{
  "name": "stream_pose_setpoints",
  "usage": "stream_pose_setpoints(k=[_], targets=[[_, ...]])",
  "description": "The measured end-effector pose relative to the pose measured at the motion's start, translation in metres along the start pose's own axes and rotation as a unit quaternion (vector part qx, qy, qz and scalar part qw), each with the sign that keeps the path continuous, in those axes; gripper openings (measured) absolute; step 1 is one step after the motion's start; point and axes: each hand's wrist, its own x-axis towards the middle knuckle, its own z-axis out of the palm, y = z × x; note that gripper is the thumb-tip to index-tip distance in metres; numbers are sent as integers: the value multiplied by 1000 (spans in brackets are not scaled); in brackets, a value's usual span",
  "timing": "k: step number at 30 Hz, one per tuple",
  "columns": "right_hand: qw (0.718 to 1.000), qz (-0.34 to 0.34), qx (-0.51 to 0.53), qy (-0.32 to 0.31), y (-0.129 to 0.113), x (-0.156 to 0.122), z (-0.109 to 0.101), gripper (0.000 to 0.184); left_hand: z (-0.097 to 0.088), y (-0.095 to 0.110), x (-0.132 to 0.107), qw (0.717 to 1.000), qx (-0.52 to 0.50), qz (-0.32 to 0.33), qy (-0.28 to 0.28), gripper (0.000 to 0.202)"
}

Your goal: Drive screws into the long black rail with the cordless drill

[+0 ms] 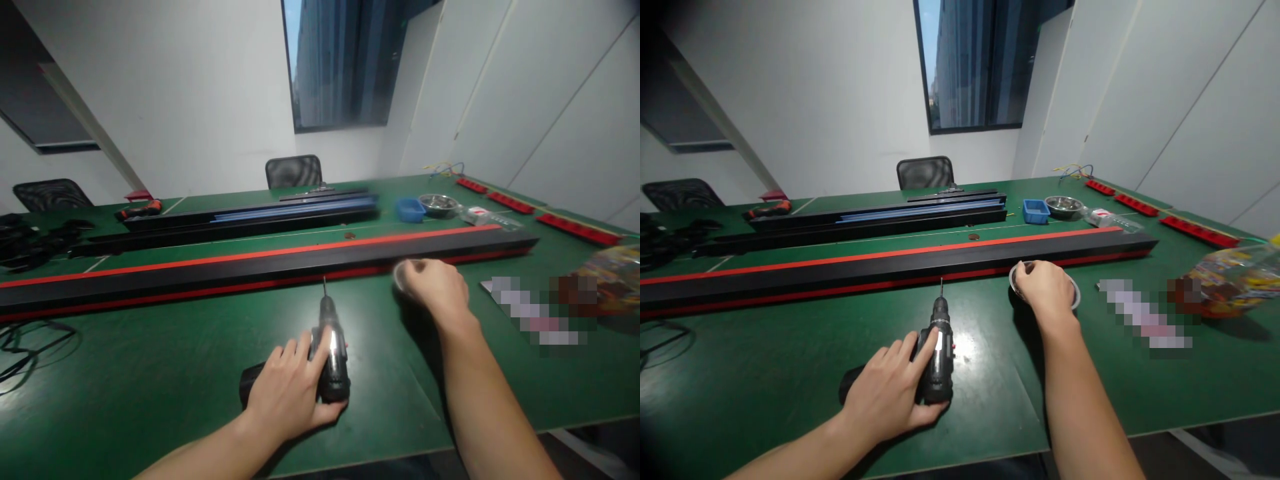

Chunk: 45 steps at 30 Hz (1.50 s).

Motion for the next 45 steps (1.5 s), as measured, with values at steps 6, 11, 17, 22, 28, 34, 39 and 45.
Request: stream_pose_setpoints(k=[6, 11, 17, 22, 28, 34, 39, 45], targets=[[994, 57, -21, -95, 7, 6, 0, 63, 0, 1, 1, 1000, 16, -18, 11, 100], [988, 85, -48, -120, 14, 11, 8, 63, 1, 2, 0, 999, 28, -27, 21, 101], [985, 70, -61, -143, 21, 16, 18, 60, 4, 2, -1, 998, 44, -22, 28, 106], [986, 76, -67, -130, 24, 17, 25, 64, 6, 3, -1, 998, 50, -21, 28, 109], [986, 81, -64, -129, 22, 14, 23, 62, 5, 0, 1, 999, 31, -13, 17, 109], [988, 68, -85, -111, 29, 13, 22, 53, 3, -4, 4, 1000, 26, -2, 15, 112], [978, 73, -99, -168, 31, 18, 27, 47, 2, -4, 4, 999, 30, 1, 20, 110], [975, 85, -98, -181, 31, 21, 30, 45, -1, -5, 1, 1000, 4, 5, 24, 103]])
